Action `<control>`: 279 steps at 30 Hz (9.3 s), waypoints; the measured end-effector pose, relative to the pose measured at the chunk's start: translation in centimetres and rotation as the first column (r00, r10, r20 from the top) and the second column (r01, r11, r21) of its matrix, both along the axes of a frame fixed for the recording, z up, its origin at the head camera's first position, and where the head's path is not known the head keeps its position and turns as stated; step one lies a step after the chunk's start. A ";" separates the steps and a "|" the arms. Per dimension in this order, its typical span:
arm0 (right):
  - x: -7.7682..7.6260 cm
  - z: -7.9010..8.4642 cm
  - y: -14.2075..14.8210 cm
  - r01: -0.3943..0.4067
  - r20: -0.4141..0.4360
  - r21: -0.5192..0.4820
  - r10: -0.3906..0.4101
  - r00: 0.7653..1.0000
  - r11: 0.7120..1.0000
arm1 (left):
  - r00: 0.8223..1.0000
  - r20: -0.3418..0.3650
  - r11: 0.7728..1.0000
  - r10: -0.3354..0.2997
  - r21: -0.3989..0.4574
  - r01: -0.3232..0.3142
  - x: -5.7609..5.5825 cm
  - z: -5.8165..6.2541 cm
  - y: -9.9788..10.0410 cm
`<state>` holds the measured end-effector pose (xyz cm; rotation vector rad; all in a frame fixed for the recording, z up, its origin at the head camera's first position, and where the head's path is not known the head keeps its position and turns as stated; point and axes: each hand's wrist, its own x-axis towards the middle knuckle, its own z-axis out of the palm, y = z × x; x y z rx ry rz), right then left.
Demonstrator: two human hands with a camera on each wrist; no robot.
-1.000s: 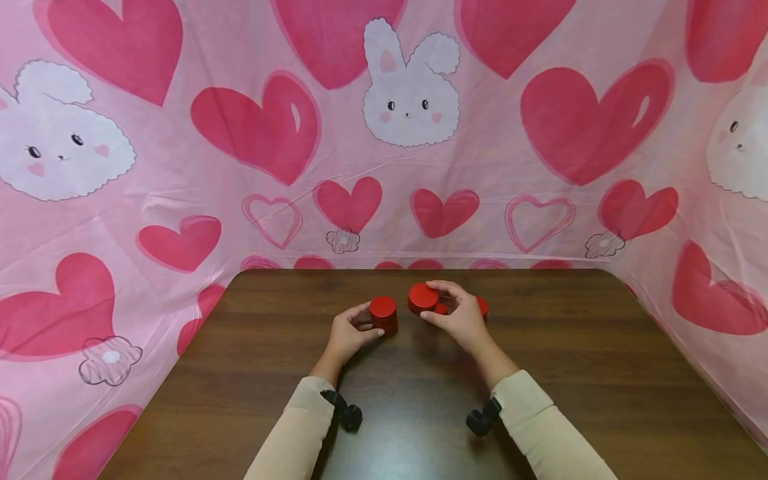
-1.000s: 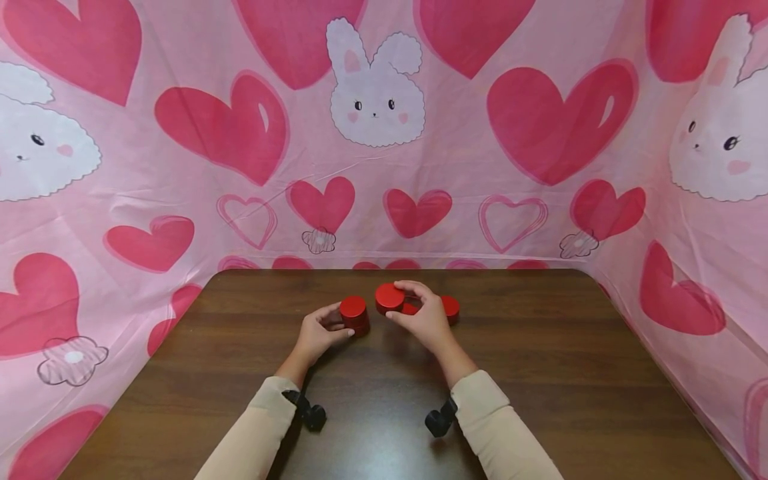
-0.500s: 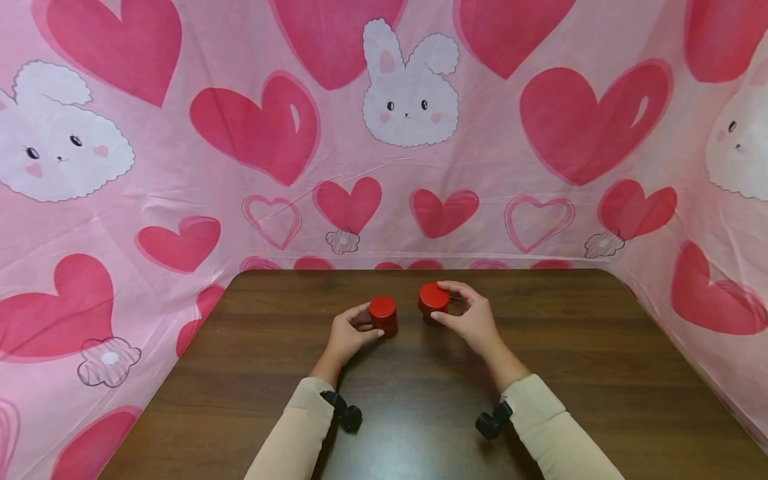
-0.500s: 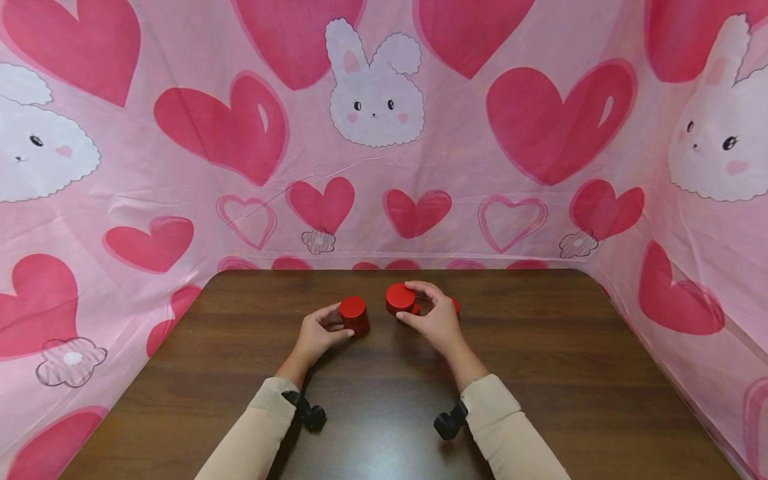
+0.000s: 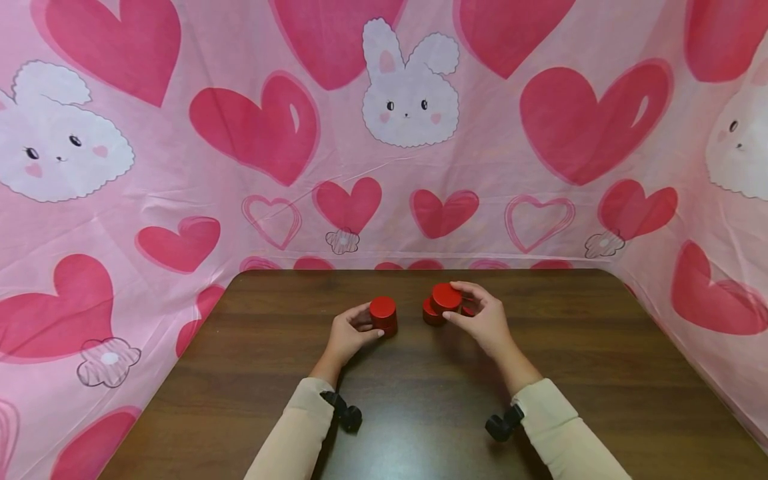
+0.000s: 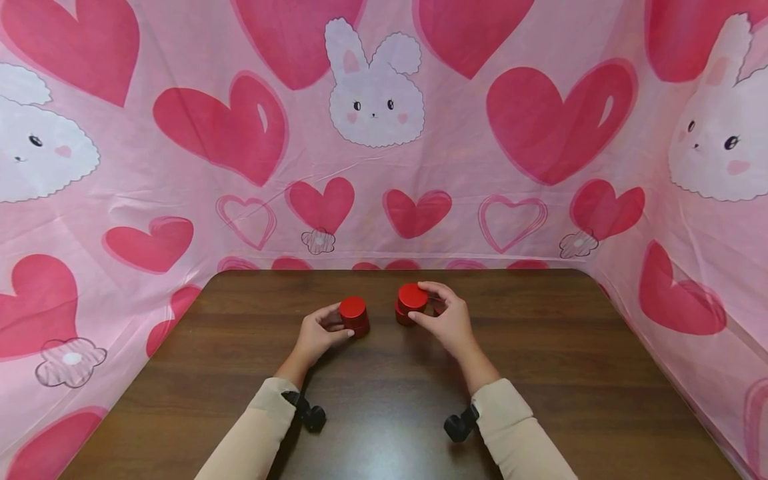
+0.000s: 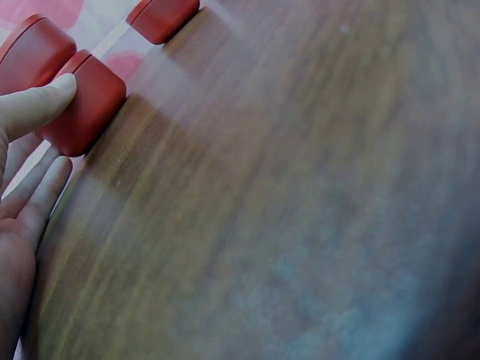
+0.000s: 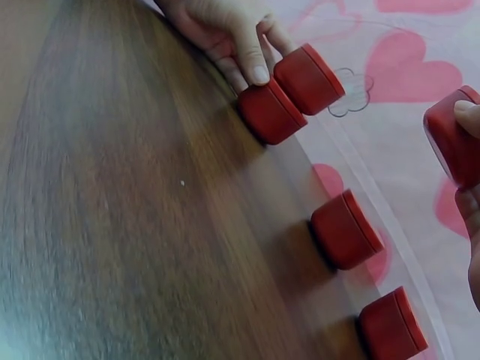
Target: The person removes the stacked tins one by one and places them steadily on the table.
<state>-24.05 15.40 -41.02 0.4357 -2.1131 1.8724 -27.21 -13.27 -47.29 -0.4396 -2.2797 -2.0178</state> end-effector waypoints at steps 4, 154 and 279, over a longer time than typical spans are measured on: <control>0.0 -0.3 0.4 0.007 -0.011 -0.002 -0.007 1.000 1.000 | 1.000 -0.001 1.000 0.001 -0.006 -0.001 0.0 0.1 0.0; -2.9 -4.5 9.1 0.162 0.024 0.315 -0.178 0.984 0.935 | 1.000 -0.026 1.000 -0.011 -0.007 0.010 -0.3 -0.1 -0.1; -3.0 -4.1 -9.6 -0.083 0.056 0.111 0.077 0.995 0.990 | 0.994 -0.103 1.000 -0.028 0.006 0.029 -0.4 -0.7 -0.1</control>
